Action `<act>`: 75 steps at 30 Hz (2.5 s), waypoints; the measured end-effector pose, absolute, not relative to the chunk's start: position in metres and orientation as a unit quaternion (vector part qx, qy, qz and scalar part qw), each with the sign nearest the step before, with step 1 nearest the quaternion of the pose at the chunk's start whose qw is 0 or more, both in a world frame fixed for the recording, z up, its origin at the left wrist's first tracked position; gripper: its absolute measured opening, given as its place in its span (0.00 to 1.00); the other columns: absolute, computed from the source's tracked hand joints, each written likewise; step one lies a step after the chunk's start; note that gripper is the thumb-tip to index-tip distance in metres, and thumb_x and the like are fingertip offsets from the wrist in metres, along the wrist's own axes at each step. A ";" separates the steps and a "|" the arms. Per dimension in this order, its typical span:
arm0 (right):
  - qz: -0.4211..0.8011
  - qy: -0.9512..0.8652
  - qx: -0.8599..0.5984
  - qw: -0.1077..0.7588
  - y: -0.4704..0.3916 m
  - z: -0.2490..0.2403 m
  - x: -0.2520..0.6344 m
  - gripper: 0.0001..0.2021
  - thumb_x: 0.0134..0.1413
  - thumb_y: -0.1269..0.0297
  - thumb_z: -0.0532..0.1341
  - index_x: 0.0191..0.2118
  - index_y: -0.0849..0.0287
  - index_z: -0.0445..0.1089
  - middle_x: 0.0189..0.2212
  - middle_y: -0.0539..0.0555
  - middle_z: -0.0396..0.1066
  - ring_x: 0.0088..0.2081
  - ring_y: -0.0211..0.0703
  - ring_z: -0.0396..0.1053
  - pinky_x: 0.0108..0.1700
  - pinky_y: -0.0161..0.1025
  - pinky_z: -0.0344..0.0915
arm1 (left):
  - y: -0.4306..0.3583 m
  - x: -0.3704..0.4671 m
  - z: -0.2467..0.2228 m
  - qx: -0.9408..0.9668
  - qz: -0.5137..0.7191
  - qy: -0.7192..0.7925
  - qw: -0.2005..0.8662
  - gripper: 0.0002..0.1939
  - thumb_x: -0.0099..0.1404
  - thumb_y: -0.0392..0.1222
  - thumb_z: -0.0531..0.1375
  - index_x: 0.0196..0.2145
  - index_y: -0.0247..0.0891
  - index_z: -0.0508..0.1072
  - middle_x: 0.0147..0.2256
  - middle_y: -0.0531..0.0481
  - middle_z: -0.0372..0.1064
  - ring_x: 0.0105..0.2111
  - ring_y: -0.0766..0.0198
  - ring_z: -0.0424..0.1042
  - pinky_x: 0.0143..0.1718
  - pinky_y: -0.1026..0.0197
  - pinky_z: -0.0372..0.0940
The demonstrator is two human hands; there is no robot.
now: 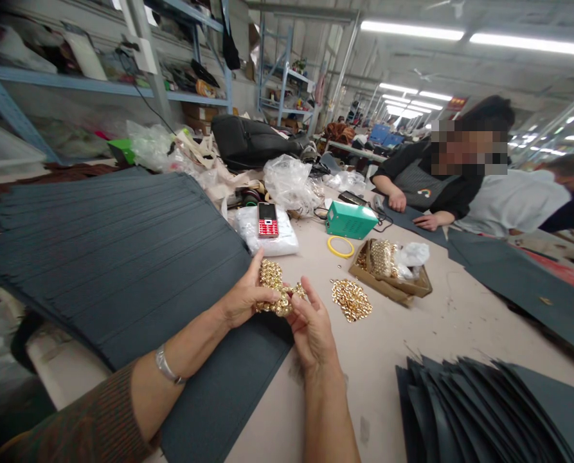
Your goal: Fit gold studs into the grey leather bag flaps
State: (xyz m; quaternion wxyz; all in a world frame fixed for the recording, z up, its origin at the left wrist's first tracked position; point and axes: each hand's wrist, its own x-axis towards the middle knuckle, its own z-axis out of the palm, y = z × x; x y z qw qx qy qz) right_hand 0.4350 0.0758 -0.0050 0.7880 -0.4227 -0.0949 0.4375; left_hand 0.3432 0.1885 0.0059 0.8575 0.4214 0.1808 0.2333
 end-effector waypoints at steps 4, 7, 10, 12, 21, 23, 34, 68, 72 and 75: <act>0.432 -0.098 -0.427 0.789 0.076 -0.004 0.434 0.43 0.36 0.71 0.73 0.60 0.63 0.54 0.40 0.59 0.76 0.37 0.42 0.76 0.37 0.34 0.73 | 0.190 0.343 0.004 0.427 0.227 0.169 0.859 0.64 0.45 0.26 0.66 0.65 0.51 0.27 0.35 0.47 0.71 0.38 0.52 0.74 0.36 0.54 0.68; 0.420 -0.109 -0.445 0.784 0.077 -0.004 0.433 0.48 0.33 0.73 0.74 0.62 0.62 0.51 0.42 0.59 0.76 0.37 0.41 0.75 0.38 0.33 0.72 | 0.191 0.342 0.000 0.460 0.229 0.155 0.844 0.66 0.45 0.27 0.67 0.65 0.51 0.25 0.37 0.47 0.71 0.38 0.51 0.74 0.37 0.54 0.68; 0.405 -0.112 -0.466 0.779 0.079 -0.006 0.432 0.51 0.32 0.73 0.75 0.63 0.63 0.49 0.41 0.59 0.76 0.35 0.41 0.75 0.37 0.34 0.72 | 0.190 0.342 -0.001 0.503 0.230 0.167 0.816 0.67 0.44 0.28 0.69 0.65 0.50 0.25 0.36 0.47 0.71 0.38 0.51 0.73 0.37 0.53 0.68; 0.388 -0.112 -0.474 0.782 0.081 -0.009 0.430 0.52 0.31 0.72 0.75 0.63 0.64 0.48 0.39 0.59 0.77 0.34 0.42 0.75 0.37 0.35 0.72 | 0.190 0.342 -0.001 0.512 0.233 0.178 0.807 0.67 0.43 0.27 0.69 0.66 0.49 0.26 0.34 0.49 0.70 0.37 0.51 0.73 0.36 0.54 0.68; 0.233 -0.165 -0.536 0.794 0.094 -0.018 0.421 0.46 0.35 0.66 0.73 0.61 0.63 0.54 0.38 0.56 0.76 0.39 0.46 0.75 0.44 0.43 0.72 | 0.190 0.348 -0.004 0.519 0.289 0.236 0.769 0.65 0.43 0.26 0.67 0.66 0.46 0.29 0.35 0.48 0.68 0.37 0.53 0.72 0.34 0.56 0.68; 0.211 -0.165 -0.550 0.791 0.095 -0.019 0.419 0.44 0.35 0.66 0.73 0.60 0.62 0.56 0.37 0.54 0.76 0.38 0.44 0.75 0.42 0.40 0.72 | 0.190 0.348 -0.003 0.505 0.286 0.239 0.779 0.66 0.42 0.26 0.67 0.66 0.45 0.28 0.40 0.46 0.68 0.38 0.54 0.71 0.36 0.57 0.68; 0.393 -0.039 -0.457 0.797 0.090 -0.018 0.425 0.46 0.26 0.73 0.75 0.56 0.61 0.57 0.37 0.56 0.77 0.33 0.42 0.75 0.35 0.36 0.73 | 0.190 0.343 0.004 0.517 0.254 0.213 0.789 0.65 0.42 0.25 0.65 0.66 0.47 0.29 0.36 0.49 0.66 0.35 0.55 0.72 0.32 0.57 0.68; 0.263 -0.016 -0.474 0.840 0.102 -0.016 0.417 0.45 0.27 0.69 0.75 0.56 0.61 0.59 0.32 0.49 0.74 0.29 0.36 0.72 0.32 0.31 0.70 | 0.188 0.348 -0.002 0.460 0.309 0.228 0.800 0.64 0.42 0.25 0.66 0.66 0.52 0.32 0.43 0.43 0.65 0.38 0.55 0.72 0.31 0.60 0.68; 0.298 -0.015 -0.453 0.840 0.099 -0.012 0.419 0.46 0.26 0.71 0.76 0.57 0.62 0.57 0.30 0.49 0.74 0.29 0.36 0.72 0.33 0.31 0.70 | 0.188 0.348 -0.001 0.440 0.317 0.226 0.809 0.63 0.42 0.24 0.65 0.65 0.52 0.33 0.47 0.41 0.63 0.41 0.54 0.71 0.32 0.61 0.68; 0.307 -0.036 -0.458 0.833 0.097 -0.008 0.418 0.46 0.25 0.72 0.76 0.57 0.61 0.58 0.32 0.49 0.74 0.32 0.37 0.73 0.35 0.32 0.71 | 0.189 0.349 -0.001 0.444 0.329 0.238 0.799 0.63 0.42 0.25 0.66 0.66 0.50 0.33 0.45 0.42 0.64 0.40 0.55 0.71 0.32 0.60 0.68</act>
